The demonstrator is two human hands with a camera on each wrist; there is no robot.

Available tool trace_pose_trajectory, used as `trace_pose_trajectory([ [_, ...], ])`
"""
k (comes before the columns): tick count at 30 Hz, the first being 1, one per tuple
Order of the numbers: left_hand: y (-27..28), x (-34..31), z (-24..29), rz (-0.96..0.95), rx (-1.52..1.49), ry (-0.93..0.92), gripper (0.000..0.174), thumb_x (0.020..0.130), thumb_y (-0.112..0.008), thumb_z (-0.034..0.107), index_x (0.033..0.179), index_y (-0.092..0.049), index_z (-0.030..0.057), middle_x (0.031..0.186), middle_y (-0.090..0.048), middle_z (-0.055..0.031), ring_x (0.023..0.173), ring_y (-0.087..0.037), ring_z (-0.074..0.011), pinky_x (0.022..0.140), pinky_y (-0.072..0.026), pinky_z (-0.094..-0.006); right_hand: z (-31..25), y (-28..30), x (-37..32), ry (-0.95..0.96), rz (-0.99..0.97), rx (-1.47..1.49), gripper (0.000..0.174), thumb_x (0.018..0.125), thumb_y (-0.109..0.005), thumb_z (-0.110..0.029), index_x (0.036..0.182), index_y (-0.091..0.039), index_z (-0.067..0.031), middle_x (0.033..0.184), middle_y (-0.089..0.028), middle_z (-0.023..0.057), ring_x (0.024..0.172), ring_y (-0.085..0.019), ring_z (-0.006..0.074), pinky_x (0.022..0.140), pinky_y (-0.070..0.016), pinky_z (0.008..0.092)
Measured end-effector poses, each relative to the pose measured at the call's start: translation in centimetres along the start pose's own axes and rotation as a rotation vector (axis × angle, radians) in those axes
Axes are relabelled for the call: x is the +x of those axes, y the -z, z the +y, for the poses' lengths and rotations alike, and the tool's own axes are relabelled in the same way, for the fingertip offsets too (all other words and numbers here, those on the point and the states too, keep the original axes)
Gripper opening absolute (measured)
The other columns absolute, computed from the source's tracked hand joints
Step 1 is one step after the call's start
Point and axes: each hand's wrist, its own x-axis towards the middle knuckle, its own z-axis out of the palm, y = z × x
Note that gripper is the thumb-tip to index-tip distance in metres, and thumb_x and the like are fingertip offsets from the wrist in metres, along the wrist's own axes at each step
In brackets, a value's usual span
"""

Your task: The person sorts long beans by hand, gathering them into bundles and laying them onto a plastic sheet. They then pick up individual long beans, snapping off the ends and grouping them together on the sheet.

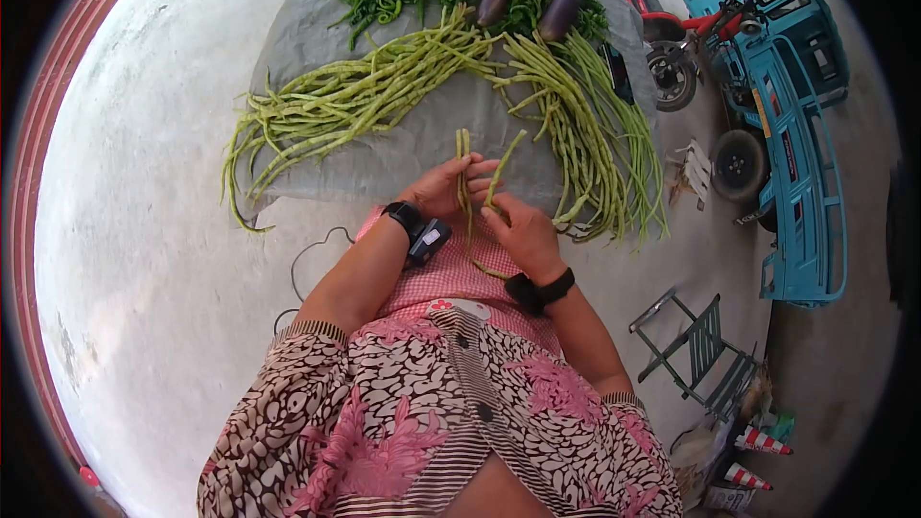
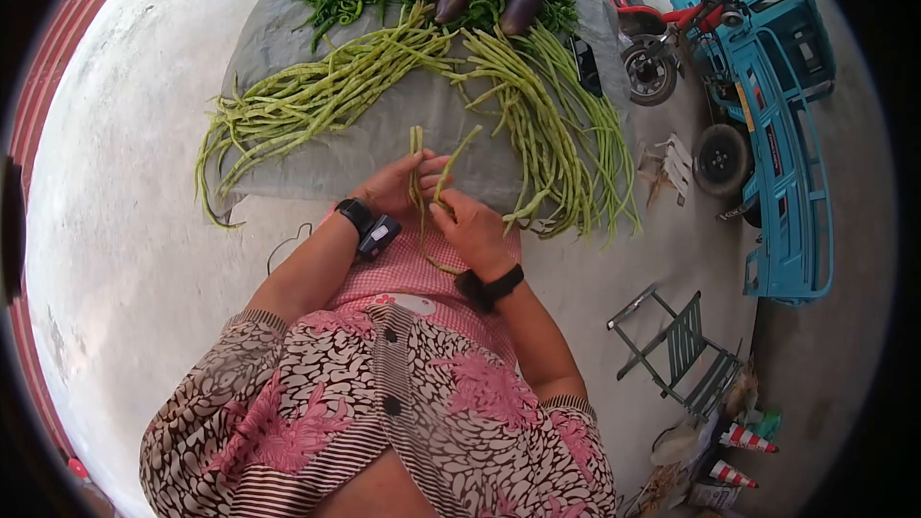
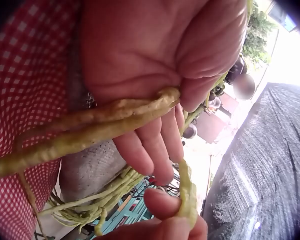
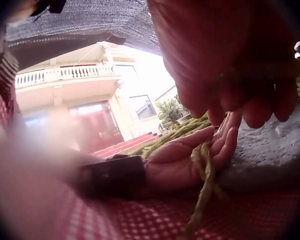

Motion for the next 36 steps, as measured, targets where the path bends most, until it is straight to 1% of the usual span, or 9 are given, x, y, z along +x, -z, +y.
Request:
trace_pose_trajectory([
  [5,-0.3,-0.6,0.4,-0.039,0.092,-0.010,0.034,0.100,-0.048,0.029,0.128,-0.046,0.0087,0.135,-0.055,-0.0105,0.112,-0.061,-0.0287,0.092,-0.0522,-0.0421,-0.2,-1.4,-1.4,0.005,-0.075,0.073,0.021,0.089,-0.064,-0.027,0.100,-0.062,-0.0092,0.080,-0.066,0.0162,0.076,-0.064,0.0362,0.063,-0.0487,0.0442],
  [8,-1.3,-0.6,0.4,0.077,0.147,-0.030,0.037,0.100,-0.050,0.030,0.130,-0.046,0.0086,0.108,-0.065,-0.0043,0.091,-0.064,-0.0204,0.085,-0.0522,-0.0377,0.1,-1.8,-1.7,-0.019,-0.110,0.045,0.021,0.089,-0.064,-0.027,0.100,-0.062,-0.0087,0.081,-0.066,0.0165,0.076,-0.064,0.0366,0.064,-0.0487,0.0448],
  [11,1.5,0.0,0.2,-0.131,0.005,0.018,0.037,0.100,-0.051,0.031,0.129,-0.048,0.0093,0.080,-0.056,0.0032,0.070,-0.054,-0.0121,0.077,-0.0484,-0.0313,0.8,-2.3,-2.1,-0.034,-0.132,0.011,0.022,0.089,-0.064,-0.028,0.099,-0.062,-0.0078,0.081,-0.066,0.0169,0.077,-0.064,0.0370,0.064,-0.0486,0.0451],
  [14,1.2,-0.1,0.3,-0.162,0.014,0.019,0.032,0.099,-0.053,0.032,0.122,-0.052,0.0102,0.072,-0.044,0.0054,0.061,-0.043,-0.0093,0.074,-0.0444,-0.0283,1.8,-2.1,-3.1,-0.053,-0.181,0.004,0.023,0.090,-0.062,-0.030,0.097,-0.062,-0.0077,0.081,-0.066,0.0166,0.078,-0.064,0.0372,0.065,-0.0487,0.0458],
  [19,-1.4,-0.5,-0.1,0.143,0.001,-0.056,0.024,0.099,-0.053,0.029,0.114,-0.055,0.0100,0.070,-0.044,0.0054,0.060,-0.043,-0.0086,0.070,-0.0449,-0.0267,3.1,0.3,-5.4,-0.290,-0.320,-0.006,0.026,0.091,-0.058,-0.033,0.095,-0.063,-0.0081,0.083,-0.067,0.0164,0.078,-0.064,0.0375,0.068,-0.0494,0.0459],
  [23,-1.8,-0.2,-0.1,0.265,0.032,-0.027,0.020,0.099,-0.054,0.025,0.111,-0.057,0.0096,0.068,-0.042,0.0058,0.059,-0.042,-0.0079,0.066,-0.0438,-0.0246,4.0,2.3,-6.5,-0.329,-0.128,-0.050,0.025,0.091,-0.058,-0.032,0.096,-0.064,-0.0083,0.092,-0.065,0.0151,0.086,-0.063,0.0362,0.073,-0.0495,0.0446],
  [26,0.0,-0.3,0.4,-0.140,-0.040,-0.007,0.020,0.098,-0.056,0.025,0.110,-0.058,0.0090,0.068,-0.043,0.0057,0.060,-0.044,-0.0079,0.066,-0.0434,-0.0245,6.0,3.3,-4.5,-0.268,0.089,-0.172,0.025,0.090,-0.060,-0.030,0.103,-0.063,-0.0082,0.105,-0.061,0.0145,0.095,-0.061,0.0355,0.078,-0.0494,0.0449],
  [31,-0.3,-0.6,0.4,-0.041,0.024,0.015,0.021,0.097,-0.058,0.025,0.109,-0.058,0.0088,0.067,-0.043,0.0056,0.060,-0.044,-0.0081,0.066,-0.0434,-0.0266,11.6,1.9,1.3,-0.328,0.356,-0.314,0.040,0.086,-0.065,-0.025,0.119,-0.053,-0.0061,0.117,-0.054,0.0154,0.105,-0.057,0.0361,0.084,-0.0491,0.0463],
  [36,-0.5,-0.6,0.3,0.025,0.004,0.021,0.020,0.096,-0.058,0.025,0.109,-0.059,0.0095,0.067,-0.045,0.0050,0.060,-0.045,-0.0093,0.068,-0.0442,-0.0284,14.0,0.1,4.3,-0.446,0.341,-0.537,0.042,0.083,-0.067,-0.023,0.118,-0.052,-0.0054,0.113,-0.057,0.0148,0.106,-0.055,0.0359,0.085,-0.0490,0.0461],
])
